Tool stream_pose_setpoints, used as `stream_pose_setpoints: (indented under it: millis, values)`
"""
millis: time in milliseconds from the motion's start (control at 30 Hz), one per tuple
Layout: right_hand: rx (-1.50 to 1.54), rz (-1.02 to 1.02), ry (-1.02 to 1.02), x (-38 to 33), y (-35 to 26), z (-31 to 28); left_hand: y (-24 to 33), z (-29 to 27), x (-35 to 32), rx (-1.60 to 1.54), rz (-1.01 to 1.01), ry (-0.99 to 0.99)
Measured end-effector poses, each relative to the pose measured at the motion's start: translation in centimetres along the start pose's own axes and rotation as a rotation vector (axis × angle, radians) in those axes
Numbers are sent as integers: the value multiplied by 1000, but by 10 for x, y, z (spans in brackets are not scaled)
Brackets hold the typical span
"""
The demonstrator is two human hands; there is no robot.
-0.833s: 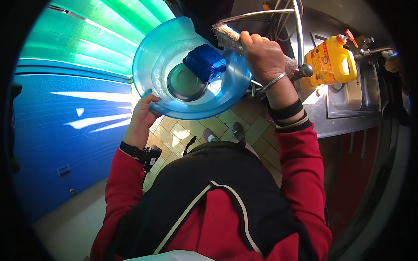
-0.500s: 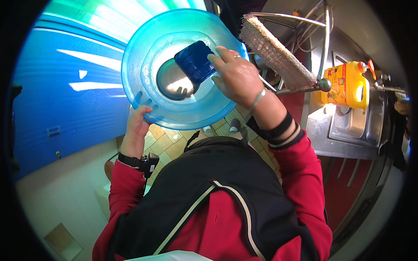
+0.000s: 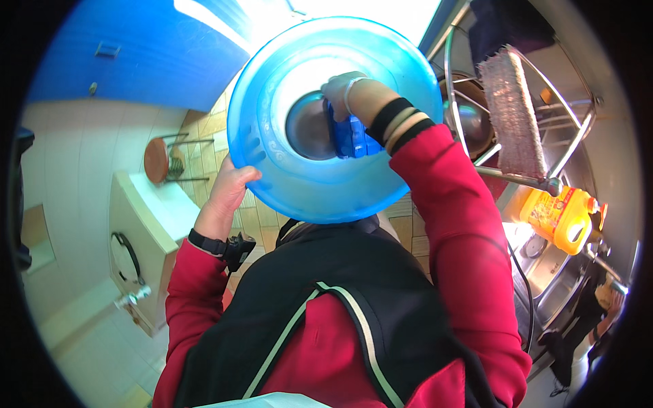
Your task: The person cleans the exterior of a white refrigerator by spraying cleaner and wiping with a cloth. They also fetch water from a blue basin using a saucepan and pour it into a red bucket.
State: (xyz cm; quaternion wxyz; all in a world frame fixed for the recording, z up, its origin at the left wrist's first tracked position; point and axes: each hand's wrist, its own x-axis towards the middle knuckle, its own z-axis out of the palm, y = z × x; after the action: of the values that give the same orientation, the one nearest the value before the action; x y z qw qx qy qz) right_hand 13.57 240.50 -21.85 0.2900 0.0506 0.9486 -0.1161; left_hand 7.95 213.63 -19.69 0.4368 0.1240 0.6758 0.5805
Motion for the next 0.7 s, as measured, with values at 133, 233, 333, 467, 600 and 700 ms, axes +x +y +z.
stream_pose_setpoints:
  millis: [133,233,333,467,600,700]
  values:
    - [-20,-81,37,-5,-50,18,-28,-36,-48,-85,-3,91]
    - [-133,-136,41,-10,-98,23,-59,-67,-93,-145,25,172]
    - [-153,-131,-34,-20,-151,30,-93,-102,-152,-231,77,258]
    - [-218,-233,56,-21,-215,36,-124,-142,-219,-302,87,385]
    - [-125,-447,332,2,-277,40,-131,-167,-269,-367,169,469]
    - [52,-426,140,42,-315,30,-130,-177,-284,-329,166,487]
